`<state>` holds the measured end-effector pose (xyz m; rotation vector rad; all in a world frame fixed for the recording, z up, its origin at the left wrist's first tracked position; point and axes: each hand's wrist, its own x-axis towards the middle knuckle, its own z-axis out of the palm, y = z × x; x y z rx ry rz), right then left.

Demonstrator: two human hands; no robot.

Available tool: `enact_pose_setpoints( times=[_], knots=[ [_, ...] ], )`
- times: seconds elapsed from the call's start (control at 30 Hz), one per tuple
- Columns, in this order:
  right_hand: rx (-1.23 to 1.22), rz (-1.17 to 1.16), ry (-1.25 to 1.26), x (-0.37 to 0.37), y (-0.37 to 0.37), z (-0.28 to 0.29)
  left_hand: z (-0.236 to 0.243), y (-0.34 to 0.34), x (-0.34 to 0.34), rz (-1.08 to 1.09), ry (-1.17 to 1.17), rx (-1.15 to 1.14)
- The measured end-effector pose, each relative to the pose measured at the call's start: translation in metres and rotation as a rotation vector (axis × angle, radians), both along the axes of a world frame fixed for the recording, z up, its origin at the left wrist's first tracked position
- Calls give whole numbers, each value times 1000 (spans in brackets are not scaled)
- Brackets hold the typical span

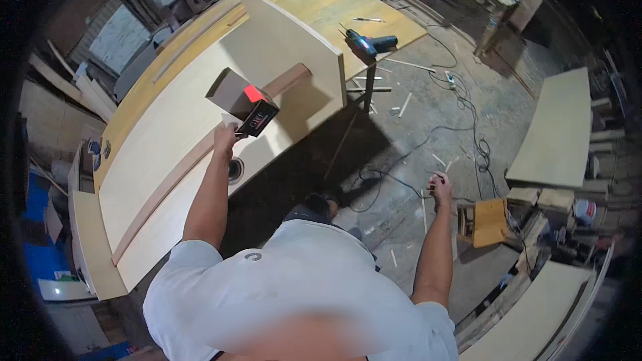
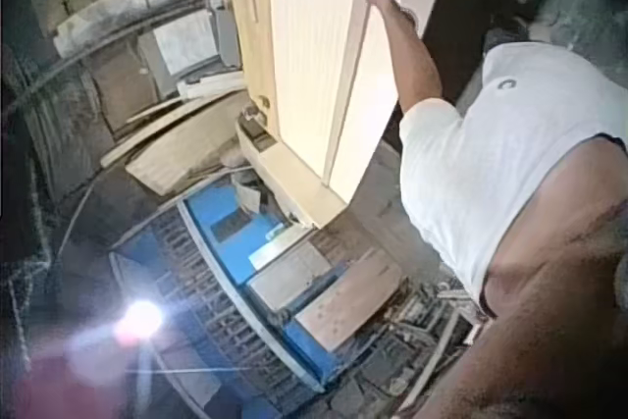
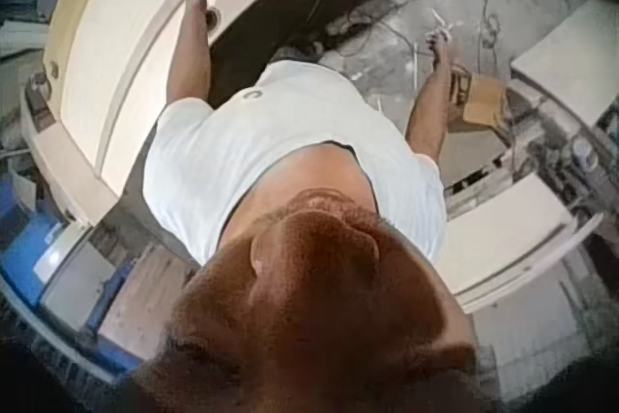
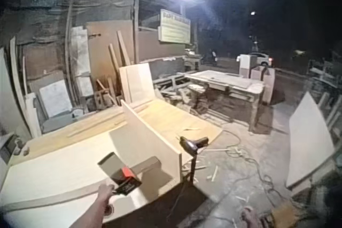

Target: Sanding and drilling wood pieces for furniture assembly.

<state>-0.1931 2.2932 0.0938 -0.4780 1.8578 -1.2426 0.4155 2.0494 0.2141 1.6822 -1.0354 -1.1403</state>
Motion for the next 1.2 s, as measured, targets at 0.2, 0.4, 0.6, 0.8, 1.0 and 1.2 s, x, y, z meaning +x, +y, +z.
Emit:
enact_pose_setpoints(
  times=[0.2,0.4,0.6,0.8,1.0,1.2],
  knots=[
    [220,237,-36,32,-93,-57,-31,-111,34,210,-221,-133],
    [431,403,-40,49,-104,-58,-53,-189,56,229,-760,-126],
    [534,255,-73,9,-126,-27,-42,-217,58,112,-766,46],
    [358,392,187,-42,-226,0,-31,-223,45,291,-831,-273],
    [122,609,297,-37,-389,68,-22,-207,-17,-264,-1005,-85],
    [46,732,392,-1,-462,111,-53,-159,-44,-106,-952,-315]
  ],
)
